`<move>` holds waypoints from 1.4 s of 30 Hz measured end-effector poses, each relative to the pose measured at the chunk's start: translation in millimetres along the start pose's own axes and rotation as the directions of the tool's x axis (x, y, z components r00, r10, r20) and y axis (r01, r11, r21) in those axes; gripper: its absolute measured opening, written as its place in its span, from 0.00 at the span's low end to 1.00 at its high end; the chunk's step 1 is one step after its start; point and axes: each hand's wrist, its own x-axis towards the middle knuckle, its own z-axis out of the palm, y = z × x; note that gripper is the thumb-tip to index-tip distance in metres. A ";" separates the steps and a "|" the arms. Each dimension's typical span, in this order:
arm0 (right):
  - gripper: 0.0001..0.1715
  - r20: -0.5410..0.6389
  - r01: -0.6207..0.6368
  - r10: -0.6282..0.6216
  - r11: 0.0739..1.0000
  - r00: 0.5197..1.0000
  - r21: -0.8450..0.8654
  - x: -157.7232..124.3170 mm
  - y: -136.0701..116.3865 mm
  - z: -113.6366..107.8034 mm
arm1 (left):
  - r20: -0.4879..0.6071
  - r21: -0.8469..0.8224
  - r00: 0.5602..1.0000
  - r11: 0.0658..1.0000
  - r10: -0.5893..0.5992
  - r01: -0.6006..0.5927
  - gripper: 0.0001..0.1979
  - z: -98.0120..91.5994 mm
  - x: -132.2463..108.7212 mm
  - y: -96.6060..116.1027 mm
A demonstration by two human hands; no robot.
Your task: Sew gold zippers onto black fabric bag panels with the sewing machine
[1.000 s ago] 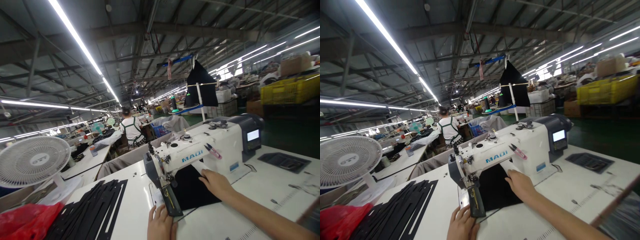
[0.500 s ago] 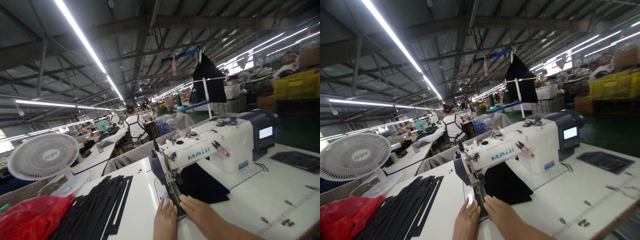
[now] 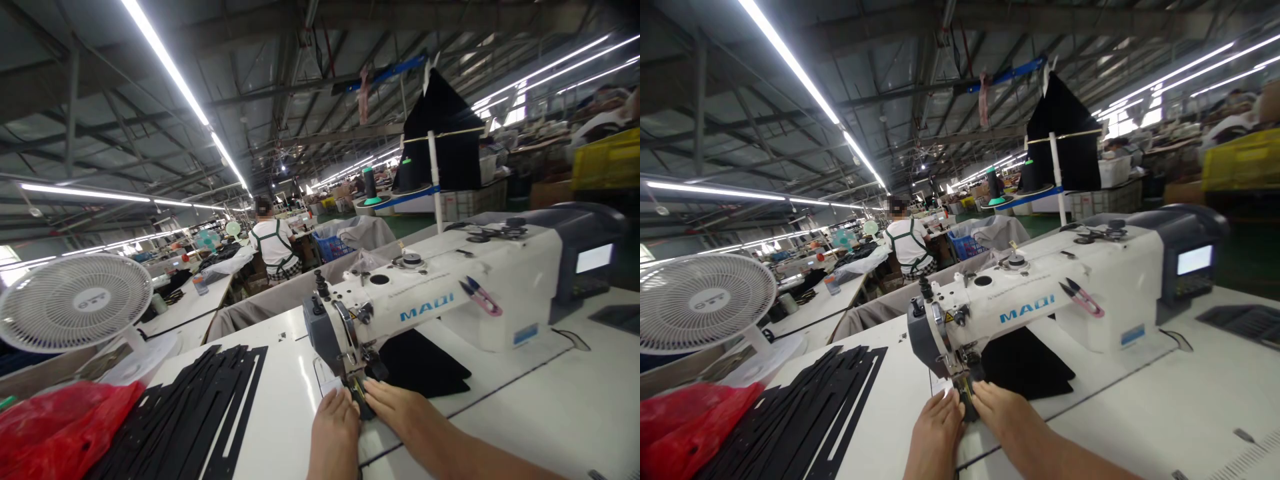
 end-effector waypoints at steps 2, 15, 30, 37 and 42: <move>0.27 0.009 -0.038 0.038 0.999 0.999 0.037 5.6 0.8 -0.5 | 0.055 -0.004 0.997 0.999 -0.052 0.052 0.12 2.2 1.1 -3.1; 0.23 0.164 -0.023 0.018 0.999 0.986 0.032 25.0 -13.0 -43.9 | 0.061 -0.015 0.985 0.987 -0.160 0.161 0.07 10.6 -2.2 -2.8; 0.21 0.059 -0.021 0.015 0.995 0.998 0.099 24.4 -9.9 -37.9 | 0.104 -0.102 0.973 0.971 -0.207 0.217 0.04 1.4 5.2 0.5; 0.21 0.066 -0.001 -0.003 0.998 0.998 0.066 26.3 -8.9 -37.7 | 0.122 -0.136 0.970 0.964 -0.211 0.227 0.06 -6.1 9.3 2.5; 0.20 0.078 -0.009 0.006 0.999 0.997 0.039 26.9 -8.3 -36.2 | 0.116 -0.151 0.975 0.967 -0.189 0.206 0.08 -6.1 11.5 -0.3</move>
